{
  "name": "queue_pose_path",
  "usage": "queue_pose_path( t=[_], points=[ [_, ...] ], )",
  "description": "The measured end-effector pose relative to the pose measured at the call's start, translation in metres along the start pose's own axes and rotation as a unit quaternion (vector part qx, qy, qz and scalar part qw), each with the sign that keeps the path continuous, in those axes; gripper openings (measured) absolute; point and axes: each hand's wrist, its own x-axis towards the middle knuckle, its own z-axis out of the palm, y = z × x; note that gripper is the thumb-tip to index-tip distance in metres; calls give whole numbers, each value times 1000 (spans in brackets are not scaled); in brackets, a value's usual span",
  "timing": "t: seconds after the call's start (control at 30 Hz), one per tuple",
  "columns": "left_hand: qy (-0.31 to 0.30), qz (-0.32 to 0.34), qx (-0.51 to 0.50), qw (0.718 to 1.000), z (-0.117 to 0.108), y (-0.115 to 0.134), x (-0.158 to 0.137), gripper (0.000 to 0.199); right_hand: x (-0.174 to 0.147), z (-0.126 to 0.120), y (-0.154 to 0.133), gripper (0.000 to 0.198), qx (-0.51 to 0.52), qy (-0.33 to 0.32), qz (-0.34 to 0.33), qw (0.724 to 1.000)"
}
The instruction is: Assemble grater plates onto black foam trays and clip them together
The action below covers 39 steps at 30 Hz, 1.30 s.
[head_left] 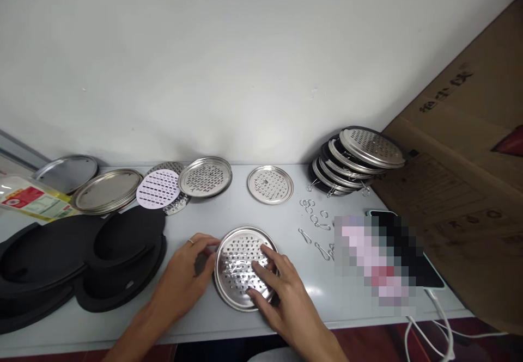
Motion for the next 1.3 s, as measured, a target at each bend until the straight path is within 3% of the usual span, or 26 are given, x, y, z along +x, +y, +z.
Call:
queue_pose_path(
  t=[0.17,0.33,0.5,0.6,0.9,1.3],
  points=[
    [-106,-65,1,992,-15,10,32,27,-1,0,2,42,-11,3,-16,1000],
    [-146,-70,2,987,-15,6,53,21,1,-2,1,43,-32,-5,-24,999],
    [-172,-80,4,982,-15,3,59,16,2,-2,6,46,-26,-17,-23,999],
    [-185,-77,10,980,-18,5,58,12,3,-8,12,49,-11,-57,-17,998],
    [-188,-74,32,979,-20,11,49,18,15,-30,17,38,6,-103,-19,994],
    [-217,-75,6,973,-22,11,48,24,15,-25,-10,55,-1,-76,-15,997]
  ],
)
